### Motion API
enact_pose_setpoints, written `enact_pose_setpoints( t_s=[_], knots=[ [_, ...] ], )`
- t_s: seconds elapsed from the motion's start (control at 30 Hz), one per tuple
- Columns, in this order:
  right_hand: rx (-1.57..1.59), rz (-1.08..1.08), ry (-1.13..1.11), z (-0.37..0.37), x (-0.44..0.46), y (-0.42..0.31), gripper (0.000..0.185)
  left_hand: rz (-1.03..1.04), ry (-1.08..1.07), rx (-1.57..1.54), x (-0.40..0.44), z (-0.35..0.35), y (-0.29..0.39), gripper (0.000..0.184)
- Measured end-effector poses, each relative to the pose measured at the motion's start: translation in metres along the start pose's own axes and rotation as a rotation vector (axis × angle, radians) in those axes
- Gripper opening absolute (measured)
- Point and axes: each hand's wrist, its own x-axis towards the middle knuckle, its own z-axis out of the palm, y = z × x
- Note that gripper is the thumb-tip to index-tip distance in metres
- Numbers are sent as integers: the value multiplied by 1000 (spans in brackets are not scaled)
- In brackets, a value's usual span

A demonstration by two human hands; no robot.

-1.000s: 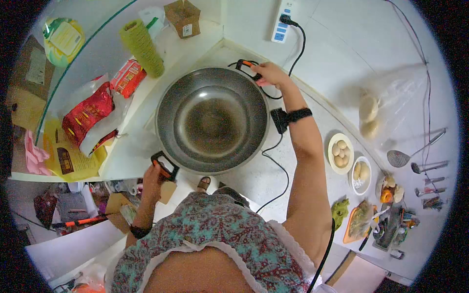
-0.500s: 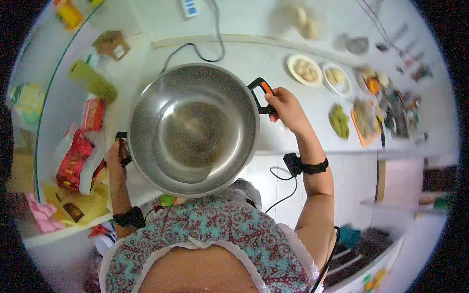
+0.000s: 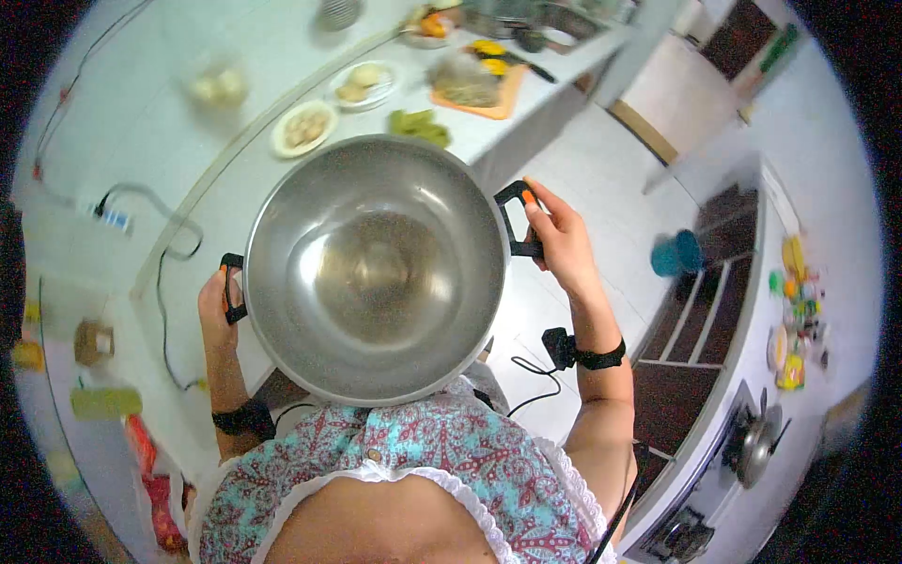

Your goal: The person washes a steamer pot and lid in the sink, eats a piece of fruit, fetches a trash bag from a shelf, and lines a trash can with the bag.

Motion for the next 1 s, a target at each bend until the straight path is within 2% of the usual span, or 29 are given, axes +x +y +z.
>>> enact_pose_setpoints(
  t_s=[0.13,0.33,0.4,0.53,0.63,0.77,0.87,0.9,0.93,1.0],
  knots=[
    [14,33,152,-115,37,34,38,-2,-145,-13,53,142,-21,32],
    [53,-11,264,-315,82,67,37,-8,-284,-93,67,370,-14,33],
    [11,23,314,-331,130,58,36,-40,-281,-140,117,411,-21,33],
    [8,68,392,-421,196,84,36,-27,-364,-75,175,529,-32,31],
    [-16,74,435,-470,248,106,36,-28,-486,-160,223,610,-45,29],
    [-28,125,532,-543,329,112,35,-113,-450,-174,291,724,-66,30],
    [-34,90,544,-603,399,121,34,-116,-497,-113,331,802,-49,30],
    [-46,47,552,-618,424,121,34,-111,-446,-110,337,829,-34,31],
    [-39,108,565,-629,444,107,34,-115,-440,-106,353,848,-39,31],
    [-23,83,549,-665,503,114,34,-127,-504,-76,388,888,-46,31]
  ],
)
